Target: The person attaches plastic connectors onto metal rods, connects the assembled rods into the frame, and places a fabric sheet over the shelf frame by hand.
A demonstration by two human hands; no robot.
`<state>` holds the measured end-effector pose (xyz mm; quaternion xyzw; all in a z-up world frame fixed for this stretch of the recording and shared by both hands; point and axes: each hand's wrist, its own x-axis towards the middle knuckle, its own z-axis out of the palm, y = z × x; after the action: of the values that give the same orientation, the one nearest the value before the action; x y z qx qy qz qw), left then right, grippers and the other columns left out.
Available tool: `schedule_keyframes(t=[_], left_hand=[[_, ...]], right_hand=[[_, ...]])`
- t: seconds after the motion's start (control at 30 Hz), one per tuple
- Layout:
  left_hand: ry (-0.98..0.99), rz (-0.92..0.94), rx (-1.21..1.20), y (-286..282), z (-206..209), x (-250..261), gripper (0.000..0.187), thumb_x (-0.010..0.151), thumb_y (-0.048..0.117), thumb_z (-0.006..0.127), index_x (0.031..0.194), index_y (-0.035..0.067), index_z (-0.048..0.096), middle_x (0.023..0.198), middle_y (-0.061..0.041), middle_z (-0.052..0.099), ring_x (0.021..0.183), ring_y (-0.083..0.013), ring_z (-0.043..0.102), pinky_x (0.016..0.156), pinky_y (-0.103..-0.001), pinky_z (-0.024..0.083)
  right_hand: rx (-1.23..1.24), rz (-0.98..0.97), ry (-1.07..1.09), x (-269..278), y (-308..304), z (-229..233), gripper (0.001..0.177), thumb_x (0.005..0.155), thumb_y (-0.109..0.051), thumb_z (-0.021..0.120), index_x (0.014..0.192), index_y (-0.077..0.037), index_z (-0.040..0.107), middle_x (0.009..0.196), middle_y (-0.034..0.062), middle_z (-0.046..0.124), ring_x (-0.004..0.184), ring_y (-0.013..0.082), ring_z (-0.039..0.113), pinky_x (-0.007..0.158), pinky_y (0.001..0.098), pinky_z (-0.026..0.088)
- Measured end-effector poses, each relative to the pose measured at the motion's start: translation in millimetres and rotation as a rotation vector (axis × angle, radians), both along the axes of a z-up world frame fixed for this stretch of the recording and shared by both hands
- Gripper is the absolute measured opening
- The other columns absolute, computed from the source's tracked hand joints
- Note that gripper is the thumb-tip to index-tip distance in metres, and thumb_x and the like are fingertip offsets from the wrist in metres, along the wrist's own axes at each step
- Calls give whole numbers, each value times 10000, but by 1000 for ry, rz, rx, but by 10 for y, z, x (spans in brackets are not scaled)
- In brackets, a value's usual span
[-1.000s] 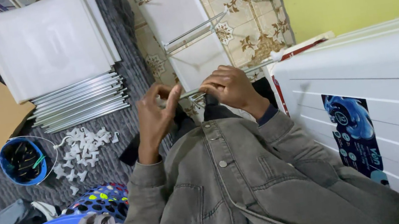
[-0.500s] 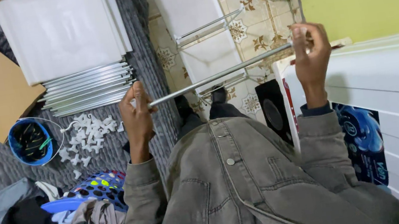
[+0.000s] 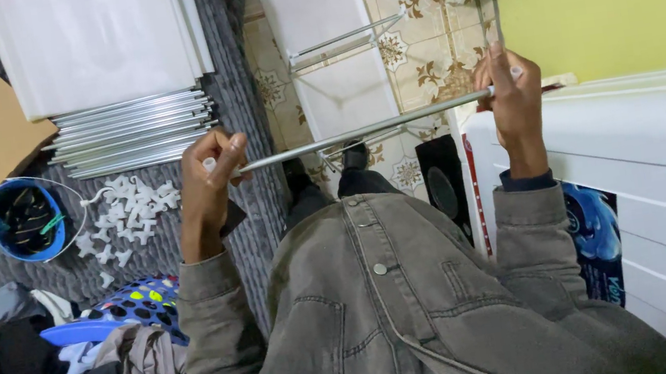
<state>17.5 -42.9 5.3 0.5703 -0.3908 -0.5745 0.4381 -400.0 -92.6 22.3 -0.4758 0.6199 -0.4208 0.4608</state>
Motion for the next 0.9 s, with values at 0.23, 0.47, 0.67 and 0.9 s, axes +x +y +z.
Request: schedule_keyframes(t=[0.23, 0.47, 0.67, 0.9], left_hand=[[105, 194, 156, -26, -180, -58, 418, 1034, 351, 589, 688, 122, 540, 609, 23, 462, 485, -76, 426, 445, -247, 385], [37, 205, 8, -101, -253, -46, 484, 1063, 343, 556, 638, 125, 480, 575, 23, 415, 459, -76, 388, 417, -248, 343], [-27, 133, -113, -99, -259, -91, 508, 1100, 349, 543, 651, 121, 474, 590, 30, 431, 484, -67, 409, 442, -248, 354], [120, 82, -90, -91, -549, 4, 469, 1094, 363, 542, 693, 123, 517, 587, 26, 455, 482, -74, 430, 450, -253, 346]], right_hand=[[-134, 20, 157, 31, 119, -116, 506, 1183, -397, 466, 785, -87, 511, 681, 20, 485, 620, 112, 451, 597, 276, 388], [-145, -38, 189, 80, 175, -243, 543, 1188, -409, 462, 739, -104, 479, 651, 5, 453, 601, 110, 407, 602, 279, 374], [19, -92, -8, 90, 238, -244, 507, 1170, -345, 427, 710, -132, 447, 585, -8, 404, 452, 87, 299, 417, 262, 236], [1, -48, 31, 217, 271, -43, 510, 1177, -319, 431, 710, -113, 430, 594, 5, 407, 470, 76, 304, 437, 251, 230]])
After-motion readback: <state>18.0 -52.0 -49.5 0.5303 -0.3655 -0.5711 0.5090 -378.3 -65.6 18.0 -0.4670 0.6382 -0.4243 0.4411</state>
